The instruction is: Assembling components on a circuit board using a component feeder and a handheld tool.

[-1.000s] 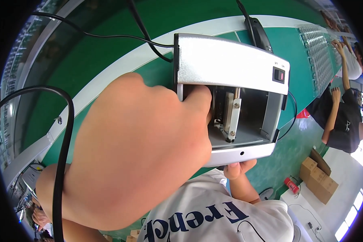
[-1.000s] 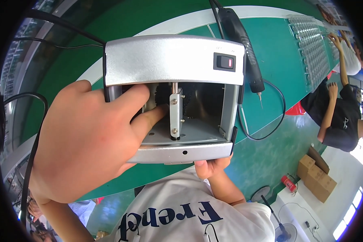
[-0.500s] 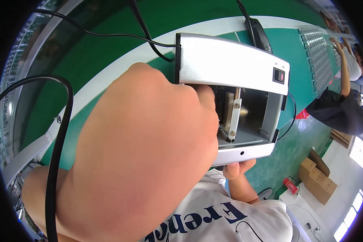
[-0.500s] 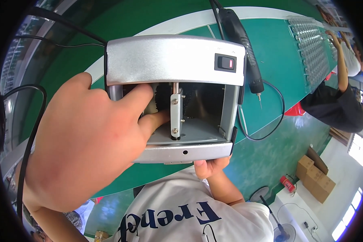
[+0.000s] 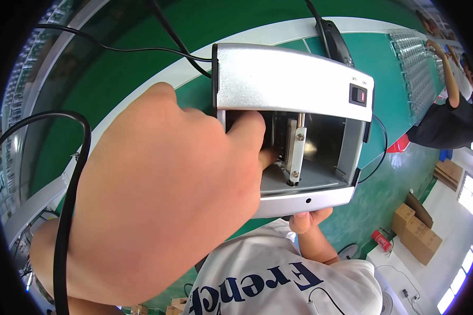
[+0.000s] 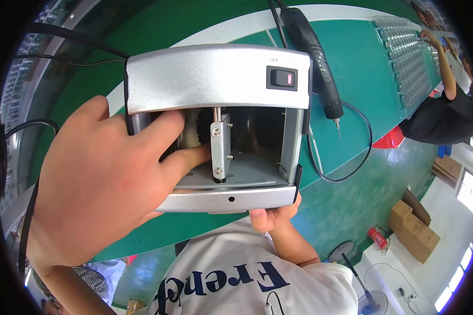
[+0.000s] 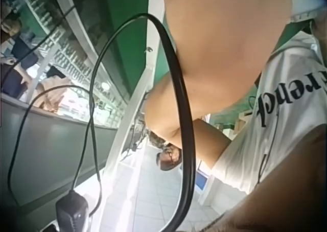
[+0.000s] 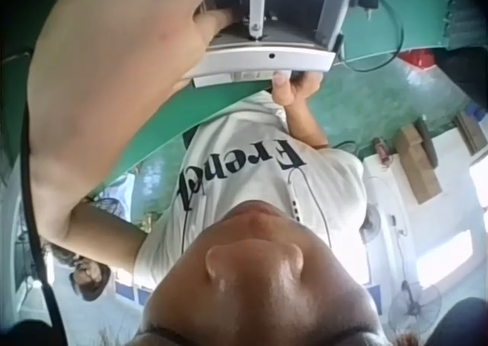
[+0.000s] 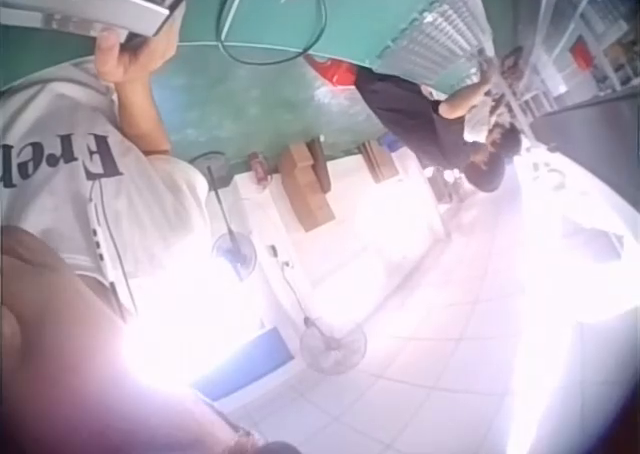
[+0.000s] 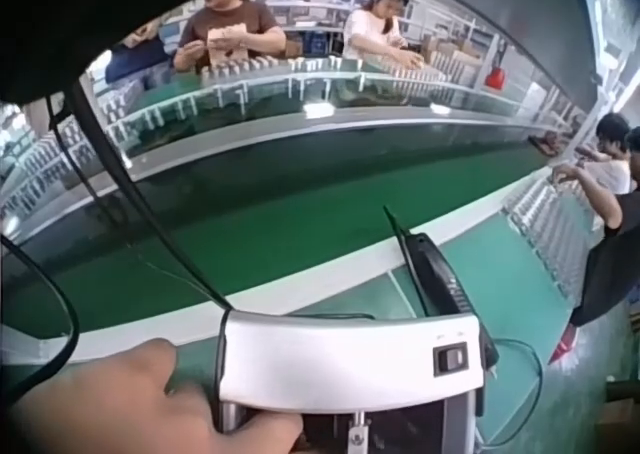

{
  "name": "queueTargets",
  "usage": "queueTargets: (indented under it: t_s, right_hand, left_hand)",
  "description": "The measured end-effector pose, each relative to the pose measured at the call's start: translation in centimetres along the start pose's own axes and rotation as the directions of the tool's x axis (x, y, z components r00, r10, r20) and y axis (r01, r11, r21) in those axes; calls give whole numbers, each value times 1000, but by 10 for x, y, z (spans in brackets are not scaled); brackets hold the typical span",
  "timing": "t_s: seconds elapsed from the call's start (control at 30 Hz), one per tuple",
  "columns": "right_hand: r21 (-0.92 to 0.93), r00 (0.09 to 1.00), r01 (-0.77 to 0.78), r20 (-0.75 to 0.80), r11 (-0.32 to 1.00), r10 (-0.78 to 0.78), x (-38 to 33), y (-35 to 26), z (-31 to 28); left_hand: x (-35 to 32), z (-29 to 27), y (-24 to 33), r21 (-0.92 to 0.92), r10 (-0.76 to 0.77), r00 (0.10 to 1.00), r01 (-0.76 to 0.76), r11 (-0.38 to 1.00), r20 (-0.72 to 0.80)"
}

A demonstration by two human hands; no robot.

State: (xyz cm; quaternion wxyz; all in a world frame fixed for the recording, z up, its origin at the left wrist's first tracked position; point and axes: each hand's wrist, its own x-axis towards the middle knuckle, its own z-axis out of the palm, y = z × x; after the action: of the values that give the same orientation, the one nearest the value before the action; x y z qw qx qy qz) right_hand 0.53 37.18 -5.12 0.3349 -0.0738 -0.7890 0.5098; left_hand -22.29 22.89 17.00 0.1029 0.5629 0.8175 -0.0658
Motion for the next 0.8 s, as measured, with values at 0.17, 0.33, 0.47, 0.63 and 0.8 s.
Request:
queueTargets:
  t_s: [0.17, 0.33, 0.47, 0.63, 0.8]
  right_hand:
    - [33, 1000, 3, 23, 999, -3, -4, -3, 2]
    - [70, 997, -72, -7, 995, 73, -2, -11, 9]
    - [49, 993, -104, -41, 993, 106, -9, -2, -1]
    - [123, 997, -67, 49, 990, 62, -10, -3, 1]
    - [113, 999, 1, 38, 994, -5, -10, 2, -1]
  left_hand:
    - [-5, 28, -9, 182, 83, 962, -36, 983, -259]
    - [-9, 0, 1, 153, -4, 1000, 2, 988, 15]
    - [5, -6, 10, 174, -3, 987, -25, 984, 158]
    - [-7, 2, 5, 192, -56, 998, 55, 980, -3]
    - [-4, 11, 1, 214, -11, 996, 29, 976, -89]
